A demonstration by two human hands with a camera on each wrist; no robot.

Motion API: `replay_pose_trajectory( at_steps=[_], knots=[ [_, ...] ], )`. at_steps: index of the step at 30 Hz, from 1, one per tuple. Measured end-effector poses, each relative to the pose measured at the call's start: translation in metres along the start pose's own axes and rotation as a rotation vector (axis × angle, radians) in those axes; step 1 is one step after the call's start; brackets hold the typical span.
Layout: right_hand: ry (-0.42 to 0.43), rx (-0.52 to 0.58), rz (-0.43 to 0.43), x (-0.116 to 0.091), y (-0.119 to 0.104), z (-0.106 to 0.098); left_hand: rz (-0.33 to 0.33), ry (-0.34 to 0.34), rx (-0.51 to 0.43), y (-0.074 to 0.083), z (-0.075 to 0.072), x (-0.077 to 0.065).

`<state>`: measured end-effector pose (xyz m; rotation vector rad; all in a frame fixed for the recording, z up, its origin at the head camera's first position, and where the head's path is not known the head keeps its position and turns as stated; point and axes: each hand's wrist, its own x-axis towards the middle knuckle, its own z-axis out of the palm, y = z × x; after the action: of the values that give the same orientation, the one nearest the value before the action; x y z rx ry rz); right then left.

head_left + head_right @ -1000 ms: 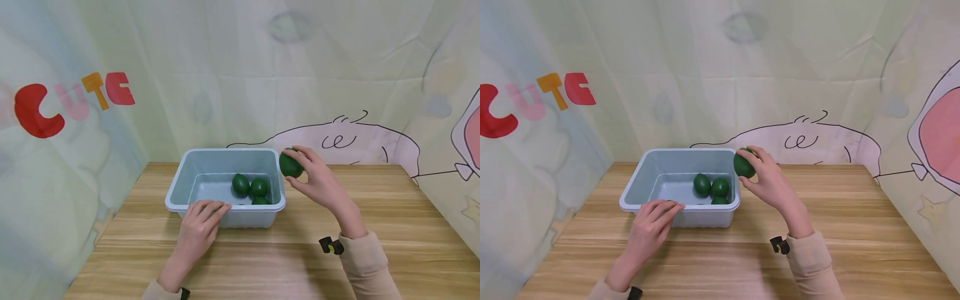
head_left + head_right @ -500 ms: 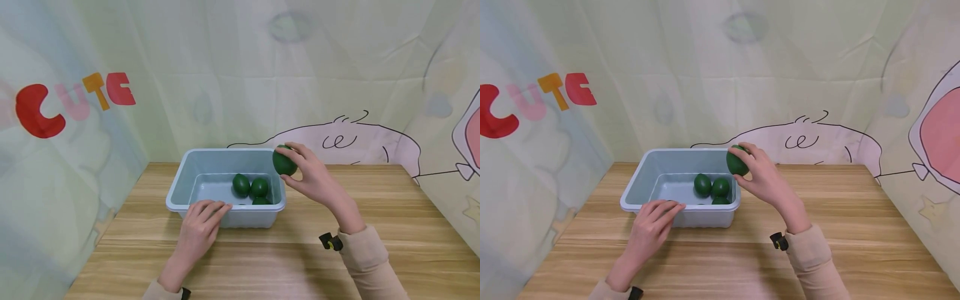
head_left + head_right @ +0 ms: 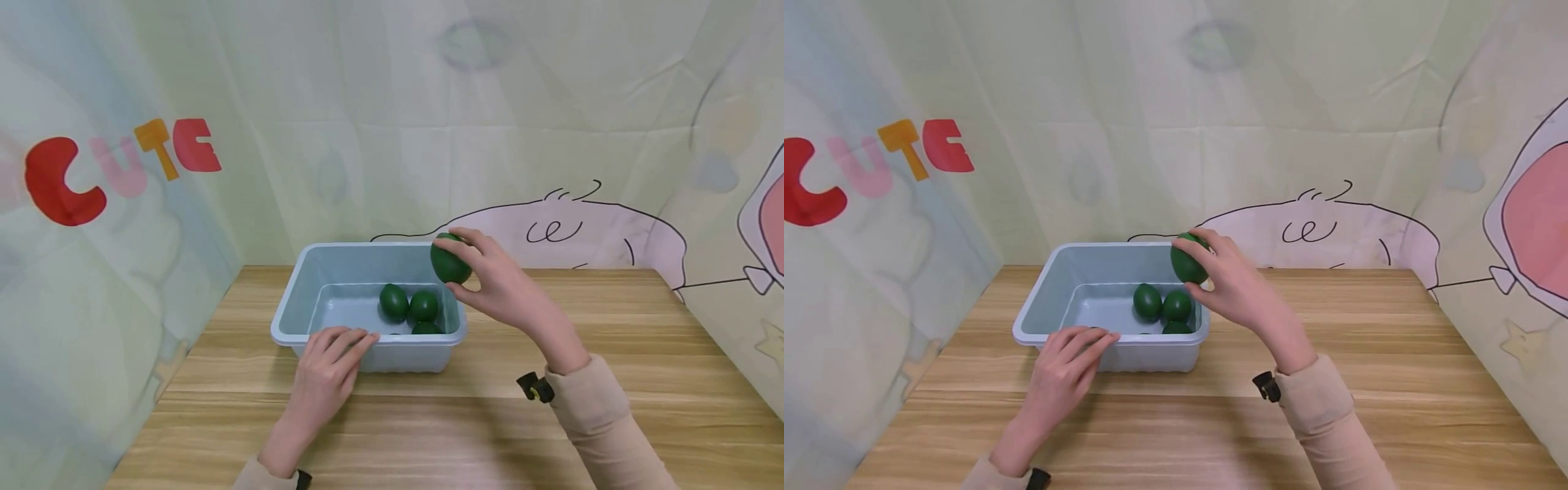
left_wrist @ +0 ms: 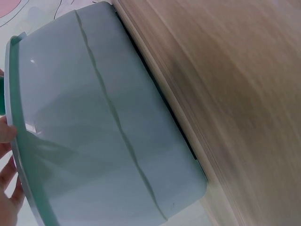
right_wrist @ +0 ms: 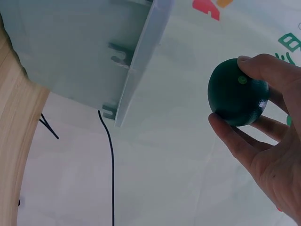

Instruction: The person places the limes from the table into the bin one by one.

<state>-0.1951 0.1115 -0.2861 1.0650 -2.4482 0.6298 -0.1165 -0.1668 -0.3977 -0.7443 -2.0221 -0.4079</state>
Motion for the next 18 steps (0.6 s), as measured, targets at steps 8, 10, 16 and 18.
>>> replay_pose_trajectory(
  at_steps=[8, 10, 16, 18],
  knots=[
    [-0.005, -0.002, -0.044, 0.007, -0.006, 0.0, 0.001, 0.001, 0.0, 0.0, -0.001, -0.001],
    [-0.006, -0.01, -0.065, 0.01, -0.007, 0.001, -0.003, -0.007, 0.003, 0.0, -0.001, -0.001],
    [-0.017, -0.036, -0.095, 0.016, -0.011, 0.001, 0.008, 0.005, 0.004, 0.0, -0.001, -0.001],
    [-0.027, -0.038, -0.1, 0.019, -0.012, 0.001, 0.017, 0.018, 0.004, 0.0, 0.0, 0.0]
  ],
)
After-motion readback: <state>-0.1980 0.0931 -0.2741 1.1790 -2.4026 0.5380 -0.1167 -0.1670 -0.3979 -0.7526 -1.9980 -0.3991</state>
